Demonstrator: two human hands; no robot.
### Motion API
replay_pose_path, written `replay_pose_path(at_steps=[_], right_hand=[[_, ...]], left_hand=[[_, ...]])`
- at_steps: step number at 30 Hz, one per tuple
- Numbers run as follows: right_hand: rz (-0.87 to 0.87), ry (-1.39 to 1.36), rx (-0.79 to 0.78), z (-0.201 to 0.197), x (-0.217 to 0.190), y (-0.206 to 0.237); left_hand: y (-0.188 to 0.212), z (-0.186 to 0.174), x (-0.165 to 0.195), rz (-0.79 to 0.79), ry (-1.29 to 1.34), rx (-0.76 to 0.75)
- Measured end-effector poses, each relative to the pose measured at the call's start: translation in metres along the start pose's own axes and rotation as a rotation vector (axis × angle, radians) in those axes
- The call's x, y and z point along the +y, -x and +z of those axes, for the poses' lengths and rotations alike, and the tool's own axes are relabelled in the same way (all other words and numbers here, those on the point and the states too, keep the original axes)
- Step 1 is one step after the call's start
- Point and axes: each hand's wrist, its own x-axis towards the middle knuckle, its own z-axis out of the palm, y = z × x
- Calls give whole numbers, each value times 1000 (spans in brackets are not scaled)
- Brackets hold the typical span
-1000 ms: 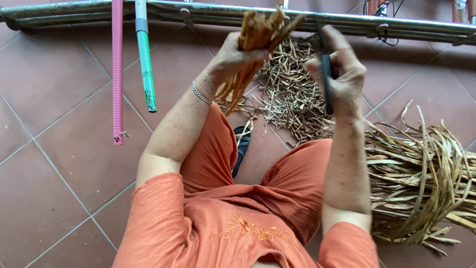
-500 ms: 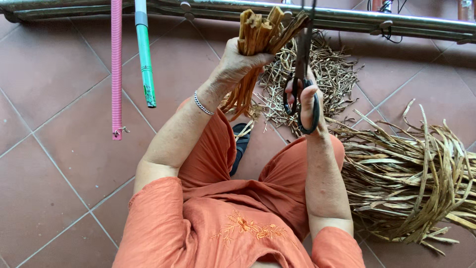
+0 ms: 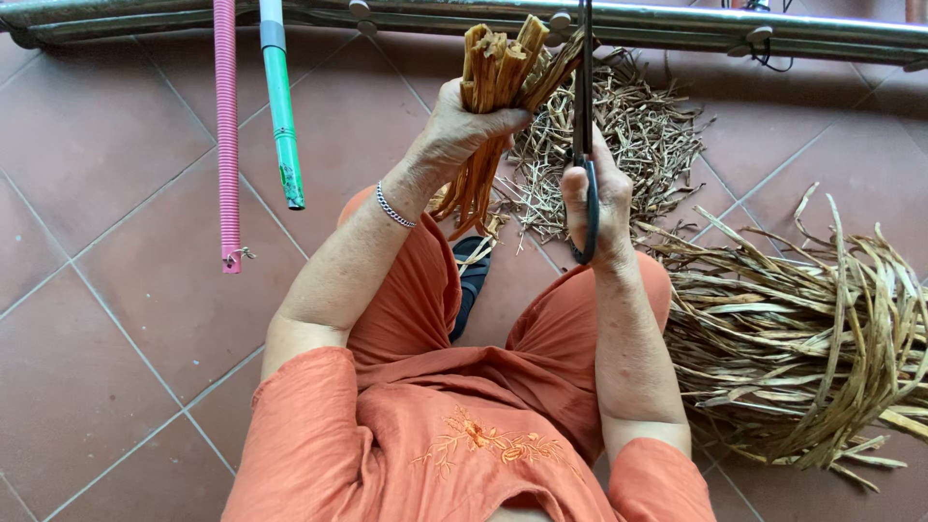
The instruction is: The person sits on a tiled floor and uses shears to cut dried plant stalks into smaller pieces. They gather the stalks into bundles, trim them, and place the cut pieces onto a growing pile on the floor.
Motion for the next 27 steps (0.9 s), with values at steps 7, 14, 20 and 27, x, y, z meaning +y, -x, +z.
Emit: replay_pose_path(at_steps=[7, 14, 20, 27], right_hand=[[205, -54, 55, 11, 8, 51], [256, -416, 63, 21, -18, 122], [423, -324, -69, 14, -7, 134], [307, -236, -79, 8, 13, 134]], left_hand=[[35, 10, -16, -262, 217, 43], [67, 15, -57, -222, 277, 8], [73, 21, -62, -284, 311, 5], [62, 25, -67, -355, 302, 78]])
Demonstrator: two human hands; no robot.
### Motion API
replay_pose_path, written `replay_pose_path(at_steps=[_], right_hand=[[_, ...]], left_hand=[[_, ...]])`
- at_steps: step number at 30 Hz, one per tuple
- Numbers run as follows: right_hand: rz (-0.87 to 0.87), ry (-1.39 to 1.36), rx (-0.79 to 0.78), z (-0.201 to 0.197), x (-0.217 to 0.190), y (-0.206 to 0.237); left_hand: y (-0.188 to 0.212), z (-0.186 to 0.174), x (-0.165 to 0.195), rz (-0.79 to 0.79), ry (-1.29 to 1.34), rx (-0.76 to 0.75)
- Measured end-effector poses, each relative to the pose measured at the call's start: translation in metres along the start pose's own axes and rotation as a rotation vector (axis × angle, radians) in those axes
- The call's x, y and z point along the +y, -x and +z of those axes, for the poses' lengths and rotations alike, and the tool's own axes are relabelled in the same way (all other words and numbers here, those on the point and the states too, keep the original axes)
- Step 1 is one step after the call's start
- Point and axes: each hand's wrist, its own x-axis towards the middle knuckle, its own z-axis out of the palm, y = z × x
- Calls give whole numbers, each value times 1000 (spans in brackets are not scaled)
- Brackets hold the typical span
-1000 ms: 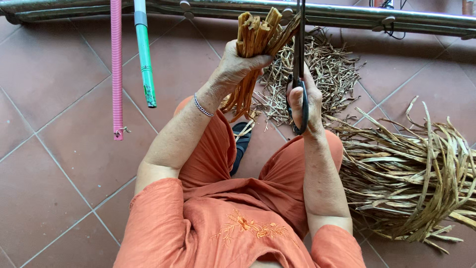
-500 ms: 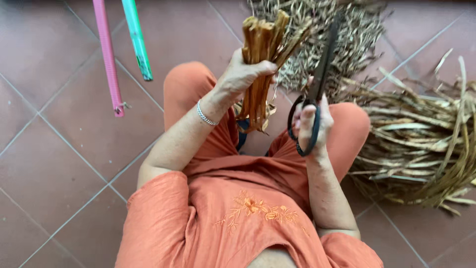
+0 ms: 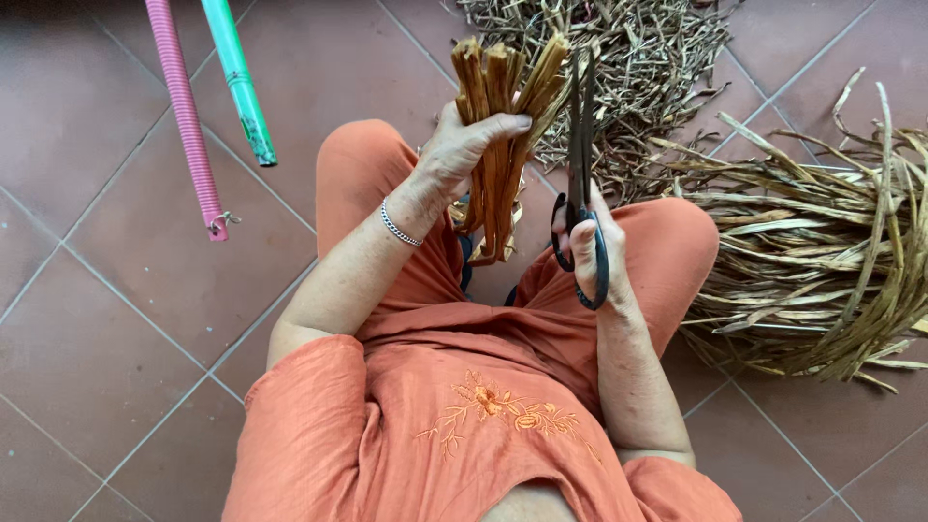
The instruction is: The person sits on a tiled floor and uses shears to cut dried plant stalks into smaller pieces. They gather the stalks into bundles, trim them, and place the cut pieces onto a growing pile on the floor.
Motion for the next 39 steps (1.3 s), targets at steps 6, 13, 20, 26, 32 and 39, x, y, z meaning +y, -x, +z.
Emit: replay_pose_path(at_steps=[6, 13, 20, 26, 32, 39], right_hand=[[15, 15, -6, 5, -2, -4], [96, -138, 88, 19, -7, -3], [124, -140, 116, 22, -1, 8], [-8, 90, 199, 27, 11, 2], [33, -203, 198, 10, 2, 2], [84, -94, 53, 19, 19, 5]], left_hand=[[-9, 4, 0, -49, 19, 11], [-13, 4, -5, -102, 36, -112], [-17, 0, -15, -116, -14, -114], [-18, -5, -25, -91, -47, -90], [-15, -11, -28, -85, -32, -129], [-6, -6, -27, -109, -120, -98]])
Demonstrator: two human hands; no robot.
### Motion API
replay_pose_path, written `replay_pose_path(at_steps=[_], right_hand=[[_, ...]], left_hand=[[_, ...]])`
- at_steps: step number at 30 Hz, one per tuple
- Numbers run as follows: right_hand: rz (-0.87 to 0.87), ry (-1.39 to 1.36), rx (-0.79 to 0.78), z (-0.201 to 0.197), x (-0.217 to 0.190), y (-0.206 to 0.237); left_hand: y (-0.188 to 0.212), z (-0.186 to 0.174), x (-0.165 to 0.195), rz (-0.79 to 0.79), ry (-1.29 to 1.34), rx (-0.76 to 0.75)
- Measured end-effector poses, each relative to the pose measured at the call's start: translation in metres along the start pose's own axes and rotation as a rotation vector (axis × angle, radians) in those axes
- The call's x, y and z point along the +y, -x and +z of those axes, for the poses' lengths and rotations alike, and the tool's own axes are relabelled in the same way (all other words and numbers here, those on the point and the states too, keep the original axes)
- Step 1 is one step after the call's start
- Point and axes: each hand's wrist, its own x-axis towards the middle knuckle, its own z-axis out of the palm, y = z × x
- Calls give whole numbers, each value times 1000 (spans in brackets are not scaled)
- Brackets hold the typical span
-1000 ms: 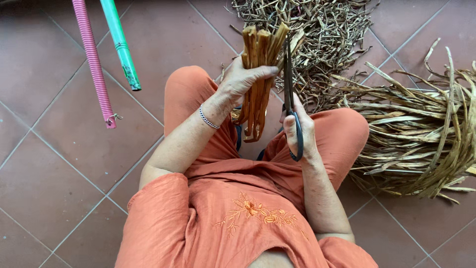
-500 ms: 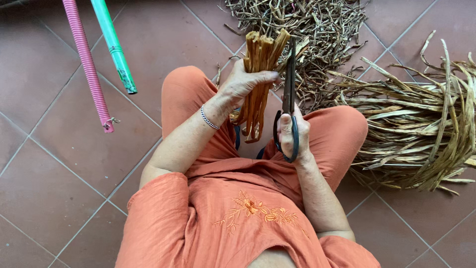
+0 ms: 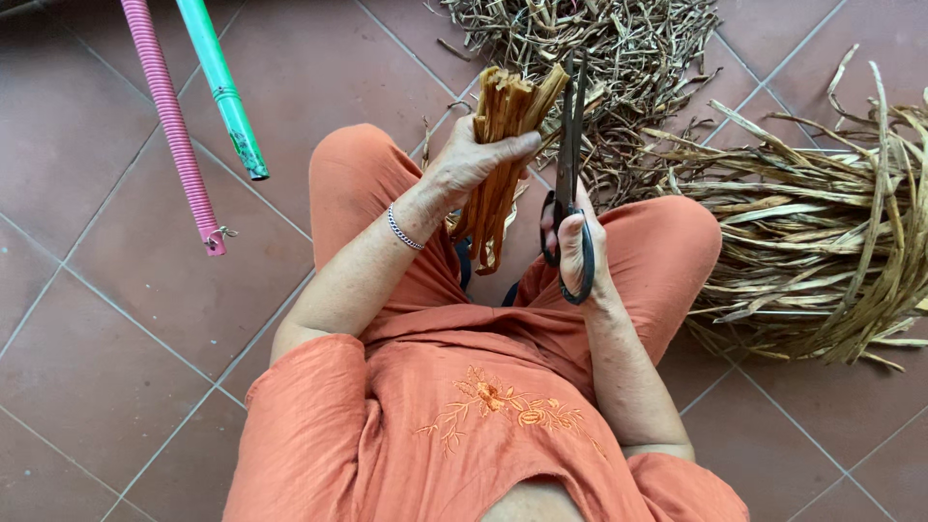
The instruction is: The person sits on a tiled floor and uses shears to cut dried plant stalks into smaller pieces. They gather the stalks into bundles, trim them, and place the cut pieces onto a growing pile on the floor.
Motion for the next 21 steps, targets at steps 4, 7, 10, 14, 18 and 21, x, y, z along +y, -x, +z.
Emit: replay_pose_path(at_steps=[4, 7, 10, 14, 18, 21], right_hand=[[-32, 118, -10, -6, 7, 0], [-30, 81, -23, -7, 6, 0], [22, 27, -31, -6, 3, 1], [-19, 96, -9, -6, -1, 0], [11, 155, 56, -4, -1, -1], [-87, 279, 108, -1, 1, 1]], left_hand=[[1, 2, -1, -32, 52, 53], [-2, 3, -2, 94, 83, 54], [-2, 5, -2, 147, 46, 59], [3, 10, 0, 49, -58, 10], [5, 16, 1, 38, -97, -10], [5, 16, 1, 19, -82, -5]])
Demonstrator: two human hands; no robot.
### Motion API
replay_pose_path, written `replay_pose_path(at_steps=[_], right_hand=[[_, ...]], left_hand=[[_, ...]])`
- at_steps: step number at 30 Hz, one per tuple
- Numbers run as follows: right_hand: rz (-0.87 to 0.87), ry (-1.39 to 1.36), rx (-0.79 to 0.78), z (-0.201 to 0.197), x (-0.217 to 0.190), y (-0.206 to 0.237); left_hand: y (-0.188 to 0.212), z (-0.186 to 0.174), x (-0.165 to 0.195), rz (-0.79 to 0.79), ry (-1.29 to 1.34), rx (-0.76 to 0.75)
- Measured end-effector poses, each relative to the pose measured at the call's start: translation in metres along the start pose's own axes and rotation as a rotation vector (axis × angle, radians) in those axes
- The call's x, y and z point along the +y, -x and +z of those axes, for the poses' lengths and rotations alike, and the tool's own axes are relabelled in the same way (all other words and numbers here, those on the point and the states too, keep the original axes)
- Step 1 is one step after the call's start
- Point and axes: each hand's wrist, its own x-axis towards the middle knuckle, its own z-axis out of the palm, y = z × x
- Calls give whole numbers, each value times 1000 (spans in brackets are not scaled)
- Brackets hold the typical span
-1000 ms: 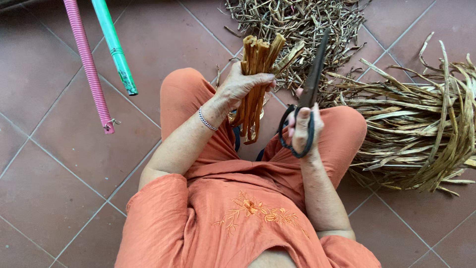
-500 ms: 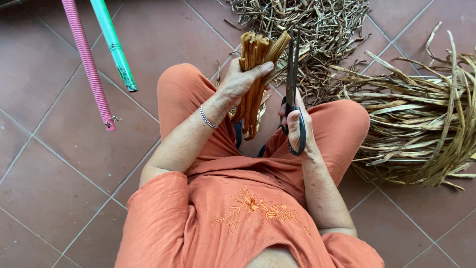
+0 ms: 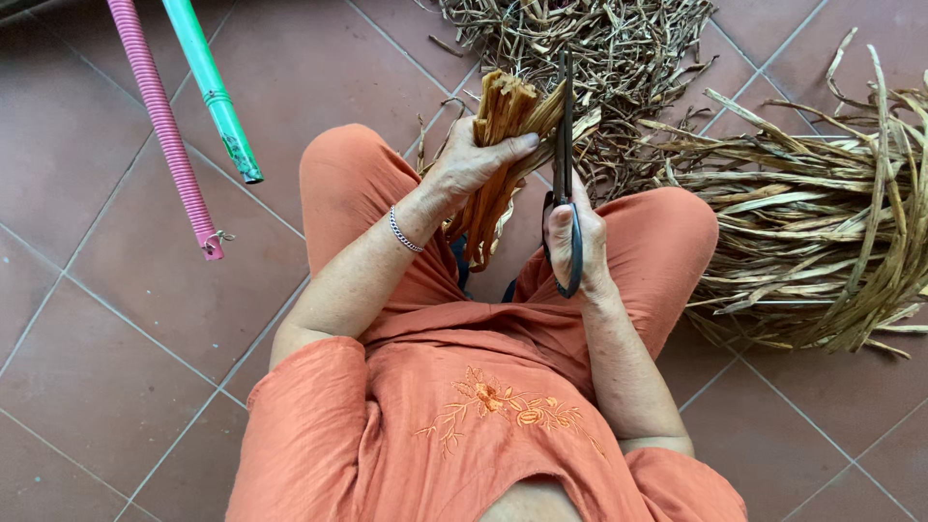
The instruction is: The person sits on a tiled floor and uses shears to cut dried plant stalks into smaller pieces. They gather the stalks into bundles, trim them, and place the cut pieces onto a growing pile on the floor.
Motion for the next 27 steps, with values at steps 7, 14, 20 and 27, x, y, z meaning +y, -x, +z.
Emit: replay_pose_path(at_steps=[7, 14, 20, 27], right_hand=[[56, 38, 78, 8, 13, 3], [120, -548, 240, -10, 7, -14], [72, -577, 220, -20, -24, -52], [54, -546, 213, -18, -30, -66]], left_hand=[[-1, -2, -2, -99, 1, -27], [-3, -8, 0, -115, 80, -41], [-2, -8, -4, -76, 110, -96], [-7, -11, -8, -27, 141, 8]])
